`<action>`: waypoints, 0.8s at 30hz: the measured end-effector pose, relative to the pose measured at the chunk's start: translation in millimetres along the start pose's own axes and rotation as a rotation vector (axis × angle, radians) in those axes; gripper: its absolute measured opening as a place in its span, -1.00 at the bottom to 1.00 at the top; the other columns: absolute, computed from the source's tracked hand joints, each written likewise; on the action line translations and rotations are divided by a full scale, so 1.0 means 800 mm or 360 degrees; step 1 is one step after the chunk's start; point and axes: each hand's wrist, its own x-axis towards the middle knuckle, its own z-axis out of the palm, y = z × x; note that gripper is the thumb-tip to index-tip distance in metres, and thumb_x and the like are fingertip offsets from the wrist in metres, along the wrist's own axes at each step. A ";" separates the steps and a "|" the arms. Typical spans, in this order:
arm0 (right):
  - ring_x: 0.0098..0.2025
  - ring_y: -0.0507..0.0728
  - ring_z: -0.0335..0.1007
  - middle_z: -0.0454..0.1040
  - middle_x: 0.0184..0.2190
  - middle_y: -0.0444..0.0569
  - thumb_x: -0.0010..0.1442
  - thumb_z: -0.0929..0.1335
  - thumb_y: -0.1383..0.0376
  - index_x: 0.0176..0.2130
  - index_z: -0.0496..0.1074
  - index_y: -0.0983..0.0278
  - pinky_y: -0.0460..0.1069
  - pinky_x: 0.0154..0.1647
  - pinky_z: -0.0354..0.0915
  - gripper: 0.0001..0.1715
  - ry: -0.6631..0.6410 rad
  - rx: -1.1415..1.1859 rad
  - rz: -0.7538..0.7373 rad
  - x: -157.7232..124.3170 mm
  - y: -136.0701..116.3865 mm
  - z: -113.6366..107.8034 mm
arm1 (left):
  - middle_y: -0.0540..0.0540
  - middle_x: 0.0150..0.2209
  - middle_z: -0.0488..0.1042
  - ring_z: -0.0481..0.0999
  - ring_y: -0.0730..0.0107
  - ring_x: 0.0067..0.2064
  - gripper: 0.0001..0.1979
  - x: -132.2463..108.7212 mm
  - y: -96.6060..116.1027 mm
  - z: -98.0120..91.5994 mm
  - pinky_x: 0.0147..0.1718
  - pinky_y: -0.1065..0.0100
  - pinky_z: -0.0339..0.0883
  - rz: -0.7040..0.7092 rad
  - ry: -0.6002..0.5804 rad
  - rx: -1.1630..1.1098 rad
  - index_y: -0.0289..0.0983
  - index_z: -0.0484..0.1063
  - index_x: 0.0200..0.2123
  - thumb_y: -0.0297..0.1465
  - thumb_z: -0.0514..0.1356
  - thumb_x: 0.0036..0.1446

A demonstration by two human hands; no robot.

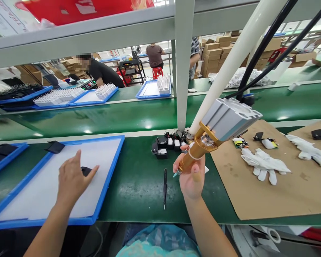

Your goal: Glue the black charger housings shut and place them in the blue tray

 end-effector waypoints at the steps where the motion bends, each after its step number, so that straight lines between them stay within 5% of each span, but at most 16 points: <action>1: -0.55 0.00 0.26 0.32 -0.09 -0.04 0.09 0.34 -0.07 -0.07 0.32 0.07 -0.02 -0.61 0.20 -0.53 0.0002 0.0001 0.0003 0.000 0.000 0.000 | -0.35 0.14 0.30 0.26 -0.17 0.19 -0.19 0.000 0.025 0.001 0.13 -0.12 0.17 0.0120 -0.0007 -0.0146 -0.26 -0.12 0.36 -0.07 0.13 0.18; 7: -0.54 -0.01 0.26 0.31 -0.08 -0.06 0.11 0.31 -0.07 -0.08 0.33 0.06 -0.02 -0.60 0.19 -0.56 -0.0014 -0.0013 -0.0026 0.002 -0.003 0.003 | -0.27 0.21 0.12 0.37 -0.02 0.11 0.09 0.005 0.209 0.039 -0.04 0.00 0.37 0.0281 -0.0755 -0.0979 -0.04 -0.47 0.36 0.00 0.25 0.03; 11: -0.55 -0.01 0.24 0.32 -0.06 -0.04 0.11 0.30 -0.09 -0.10 0.32 0.09 -0.03 -0.60 0.18 -0.56 -0.0016 -0.0057 -0.0042 0.002 -0.003 0.005 | -0.30 0.18 0.08 0.36 -0.07 0.10 0.17 0.018 0.276 0.078 -0.11 0.02 0.39 0.0123 -0.0795 -0.1126 -0.06 -0.48 0.36 -0.02 0.31 -0.04; 14: -0.54 -0.02 0.24 0.32 -0.07 -0.06 0.12 0.30 -0.06 -0.10 0.31 0.09 -0.03 -0.60 0.17 -0.57 -0.0016 -0.0027 -0.0047 0.002 -0.002 0.004 | -0.25 0.13 0.12 0.36 0.01 0.08 0.05 0.025 0.282 0.093 -0.11 0.06 0.39 0.0039 -0.0674 -0.1152 -0.07 -0.41 0.36 -0.15 0.28 0.03; 17: -0.54 -0.01 0.26 0.31 -0.08 -0.07 0.12 0.31 -0.05 -0.10 0.31 0.09 -0.02 -0.59 0.18 -0.59 -0.0021 0.0023 -0.0025 0.001 -0.001 0.003 | -0.20 0.09 0.18 0.38 0.15 0.04 0.02 0.028 0.260 0.087 -0.05 0.13 0.36 0.0213 -0.0686 -0.1309 -0.07 -0.39 0.37 -0.32 0.26 0.04; 24: -0.54 0.01 0.26 0.34 -0.11 -0.06 0.11 0.31 -0.07 -0.10 0.31 0.07 -0.02 -0.59 0.22 -0.58 -0.0015 -0.0004 -0.0015 0.000 -0.001 0.002 | -0.15 0.08 0.34 0.44 0.26 -0.03 0.00 0.051 0.177 0.030 0.03 0.16 0.31 0.0761 -0.1541 -0.1406 -0.05 -0.27 0.38 -0.46 0.23 -0.03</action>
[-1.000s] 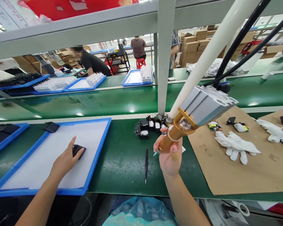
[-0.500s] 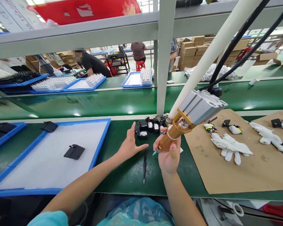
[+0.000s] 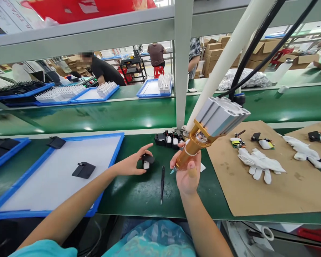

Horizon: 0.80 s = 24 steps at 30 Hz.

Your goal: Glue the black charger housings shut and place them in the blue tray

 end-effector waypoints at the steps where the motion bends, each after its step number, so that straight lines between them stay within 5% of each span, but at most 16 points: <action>1: -0.54 0.00 0.26 0.33 -0.10 -0.06 0.12 0.30 -0.06 -0.09 0.31 0.06 -0.02 -0.59 0.21 -0.59 -0.0009 0.0002 -0.0007 0.000 0.001 -0.001 | -0.15 0.10 0.34 0.43 0.24 0.01 -0.05 -0.006 0.001 -0.007 0.06 0.15 0.30 0.0018 -0.0100 0.0005 -0.06 -0.21 0.37 -0.49 0.20 -0.03; 3: -0.54 0.00 0.25 0.32 -0.09 -0.06 0.14 0.29 -0.04 -0.08 0.31 0.05 -0.02 -0.59 0.21 -0.61 -0.0025 -0.0002 -0.0017 0.000 0.002 -0.001 | -0.16 0.21 0.28 0.33 0.17 0.16 -0.13 -0.014 0.004 -0.011 0.16 0.12 0.21 0.0071 -0.0178 0.0062 -0.08 -0.07 0.35 -0.50 0.18 -0.01; 7: -0.54 0.00 0.25 0.32 -0.09 -0.06 0.14 0.29 -0.04 -0.09 0.33 0.07 -0.01 -0.60 0.20 -0.60 -0.0016 -0.0017 -0.0018 0.000 0.002 -0.001 | -0.16 0.36 0.02 0.09 0.05 0.32 -0.16 -0.016 0.011 0.011 0.23 0.05 0.12 0.0051 0.0192 0.0394 -0.10 -0.03 0.34 -0.31 0.28 0.04; 12: -0.54 -0.01 0.26 0.33 -0.09 -0.06 0.12 0.30 -0.05 -0.10 0.33 0.10 -0.03 -0.59 0.20 -0.58 0.0008 -0.0001 -0.0016 0.001 -0.001 0.002 | -0.07 -0.11 0.52 0.46 0.20 -0.04 -0.60 -0.002 0.011 0.035 -0.08 0.20 0.37 -0.0094 0.0458 0.0656 -0.13 0.36 0.10 -0.30 0.18 0.18; 18: -0.53 -0.01 0.29 0.33 -0.10 -0.07 0.16 0.30 -0.01 -0.10 0.35 0.11 -0.03 -0.59 0.19 -0.63 -0.0029 0.0067 -0.0046 0.001 0.000 0.002 | -0.02 -0.24 0.47 0.48 0.34 -0.24 -0.80 0.006 0.006 0.035 -0.25 0.33 0.34 -0.0148 0.0627 0.0402 -0.17 0.46 -0.13 -0.33 0.15 0.17; 24: -0.53 -0.01 0.32 0.33 -0.10 -0.08 0.16 0.31 0.01 -0.11 0.35 0.12 -0.03 -0.60 0.21 -0.65 -0.0050 0.0095 -0.0050 0.001 0.002 0.002 | 0.03 -0.37 0.38 0.42 0.37 -0.30 -0.80 0.013 0.003 0.042 -0.44 0.41 0.27 -0.0364 0.0776 -0.0182 -0.19 0.33 -0.12 -0.30 0.07 0.19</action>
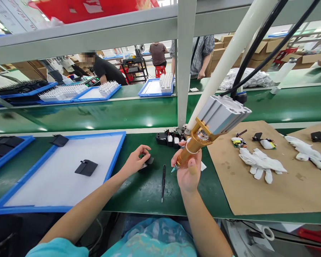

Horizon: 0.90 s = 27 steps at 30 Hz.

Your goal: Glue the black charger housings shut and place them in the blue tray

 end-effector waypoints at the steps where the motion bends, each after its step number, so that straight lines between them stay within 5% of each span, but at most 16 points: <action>1: -0.53 -0.01 0.32 0.33 -0.10 -0.09 0.16 0.31 0.00 -0.11 0.34 0.11 -0.03 -0.60 0.21 -0.64 -0.0002 -0.0006 0.0006 0.000 0.000 0.000 | 0.03 -0.38 0.38 0.42 0.38 -0.31 -0.80 0.001 0.000 0.001 -0.44 0.41 0.26 -0.0028 0.0003 -0.0023 -0.19 0.30 -0.11 -0.30 0.07 0.20; 5: -0.53 -0.01 0.33 0.34 -0.10 -0.08 0.15 0.32 0.00 -0.11 0.33 0.12 -0.03 -0.60 0.23 -0.63 -0.0007 -0.0014 0.0012 0.000 -0.001 -0.001 | 0.01 -0.32 0.43 0.44 0.39 -0.32 -0.69 -0.004 -0.001 0.000 -0.38 0.37 0.33 -0.0025 -0.0060 -0.0019 -0.19 0.26 0.00 -0.21 0.03 0.24; 10: -0.53 -0.01 0.33 0.33 -0.09 -0.08 0.15 0.32 -0.01 -0.13 0.34 0.11 -0.03 -0.60 0.23 -0.64 0.0005 -0.0022 -0.0023 0.003 0.001 -0.004 | -0.18 0.07 0.43 0.48 0.15 -0.01 -0.07 -0.028 -0.005 -0.020 -0.08 0.22 0.34 -0.0012 -0.0367 0.0257 -0.11 -0.09 0.32 -0.17 0.32 -0.03; 13: -0.52 -0.02 0.33 0.32 -0.07 -0.07 0.12 0.36 -0.02 -0.11 0.35 0.12 -0.04 -0.57 0.23 -0.59 -0.0007 -0.0105 -0.0053 0.004 0.003 -0.006 | -0.18 -0.04 0.54 0.57 0.11 -0.17 -0.22 -0.043 -0.001 -0.026 -0.21 0.22 0.35 -0.0167 -0.0383 0.0469 -0.19 -0.08 0.29 -0.23 0.21 0.09; 20: -0.38 0.00 0.43 0.27 0.03 -0.06 0.10 0.43 0.22 -0.01 0.22 0.06 -0.02 -0.39 0.32 -0.51 0.0105 -0.0456 -0.0200 -0.002 0.008 0.004 | -0.07 -0.16 0.59 0.57 0.15 -0.35 -0.55 -0.054 0.052 -0.018 -0.36 0.28 0.30 -0.0140 -0.0021 0.0586 -0.20 0.11 0.05 -0.23 0.15 0.13; 27: -0.29 0.04 0.44 0.15 0.04 -0.07 0.03 0.47 0.24 0.11 0.02 -0.08 0.09 -0.23 0.43 -0.20 0.0113 -0.0772 -0.0637 -0.006 0.016 0.016 | 0.02 -0.19 0.60 0.54 0.27 -0.35 -0.40 -0.044 0.108 -0.024 -0.32 0.33 0.32 -0.0004 -0.0289 0.0100 -0.13 0.01 0.17 -0.28 0.19 0.11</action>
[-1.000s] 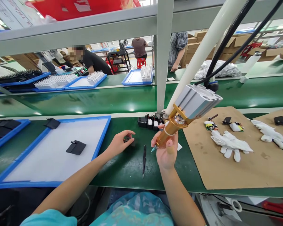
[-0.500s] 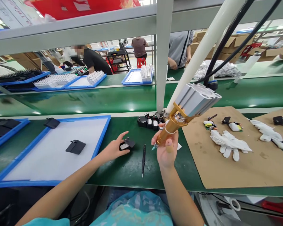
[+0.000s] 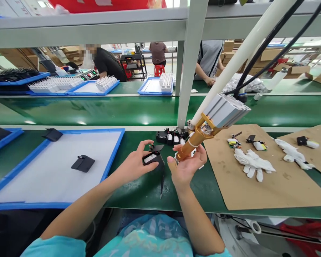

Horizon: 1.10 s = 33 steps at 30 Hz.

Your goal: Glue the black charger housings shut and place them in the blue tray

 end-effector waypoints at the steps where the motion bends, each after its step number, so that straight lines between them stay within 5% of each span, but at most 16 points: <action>1: -0.28 0.04 0.44 0.13 0.06 -0.06 0.03 0.47 0.25 0.12 0.02 -0.09 0.11 -0.21 0.43 -0.19 -0.0012 -0.0022 -0.0032 0.000 0.001 0.000 | 0.02 -0.20 0.60 0.53 0.27 -0.35 -0.38 0.000 0.004 0.000 -0.32 0.33 0.32 0.0023 -0.0029 0.0007 -0.12 -0.01 0.19 -0.29 0.18 0.11; 9: -0.16 0.10 0.41 -0.09 0.20 0.02 -0.11 0.54 0.29 0.22 -0.11 -0.18 0.15 -0.19 0.44 0.14 -0.0035 -0.0198 -0.0223 -0.002 0.008 -0.001 | -0.04 -0.08 0.56 0.53 0.28 -0.39 -0.31 -0.008 0.012 0.005 -0.39 0.37 0.30 0.0181 -0.0114 0.0131 -0.12 -0.13 0.26 -0.32 0.15 0.14; 14: -0.20 0.05 0.41 -0.07 0.20 0.01 -0.04 0.51 0.35 0.24 -0.11 -0.19 0.12 -0.19 0.44 0.10 -0.0021 -0.0200 -0.0194 0.000 0.009 -0.002 | -0.08 -0.02 0.53 0.53 0.32 -0.42 -0.30 -0.014 0.006 -0.002 -0.39 0.37 0.33 0.0273 -0.0218 0.0131 -0.08 -0.18 0.29 -0.31 0.14 0.18; 21: -0.20 0.03 0.38 0.01 0.16 -0.02 -0.06 0.51 0.36 0.24 -0.07 -0.16 0.05 -0.21 0.42 0.09 -0.0009 -0.0263 -0.0175 0.000 0.007 -0.001 | -0.07 -0.08 0.55 0.56 0.26 -0.15 -0.18 -0.022 0.001 -0.005 -0.12 0.26 0.38 0.0390 -0.0274 -0.0058 -0.09 -0.18 0.32 -0.36 0.23 0.12; 24: -0.17 0.05 0.38 -0.02 0.18 -0.02 -0.08 0.52 0.37 0.24 -0.09 -0.18 0.06 -0.20 0.41 0.13 -0.0015 -0.0221 -0.0129 -0.002 0.004 -0.001 | -0.02 -0.15 0.57 0.56 0.28 -0.14 -0.19 -0.021 -0.001 0.004 -0.07 0.24 0.38 0.0431 -0.0156 -0.0052 -0.09 -0.10 0.33 -0.40 0.24 0.08; 29: -0.17 0.07 0.39 -0.03 0.21 0.03 -0.07 0.52 0.30 0.24 -0.10 -0.13 0.08 -0.21 0.42 0.10 -0.0014 -0.0209 -0.0079 -0.002 0.001 -0.001 | -0.06 0.06 0.48 0.51 0.23 0.02 -0.44 -0.019 -0.005 0.015 0.03 0.23 0.37 0.0614 0.0054 0.0082 -0.09 0.29 0.15 -0.42 0.25 0.05; 33: -0.23 0.04 0.40 0.05 0.16 -0.02 0.00 0.49 0.28 0.23 -0.10 -0.16 0.08 -0.21 0.42 0.03 0.0024 -0.0094 0.0035 0.000 -0.002 -0.005 | -0.03 -0.02 0.54 0.54 0.27 -0.03 -0.57 -0.022 -0.010 0.009 0.00 0.30 0.40 0.0503 0.0168 0.0008 -0.13 0.39 0.02 -0.36 0.30 0.04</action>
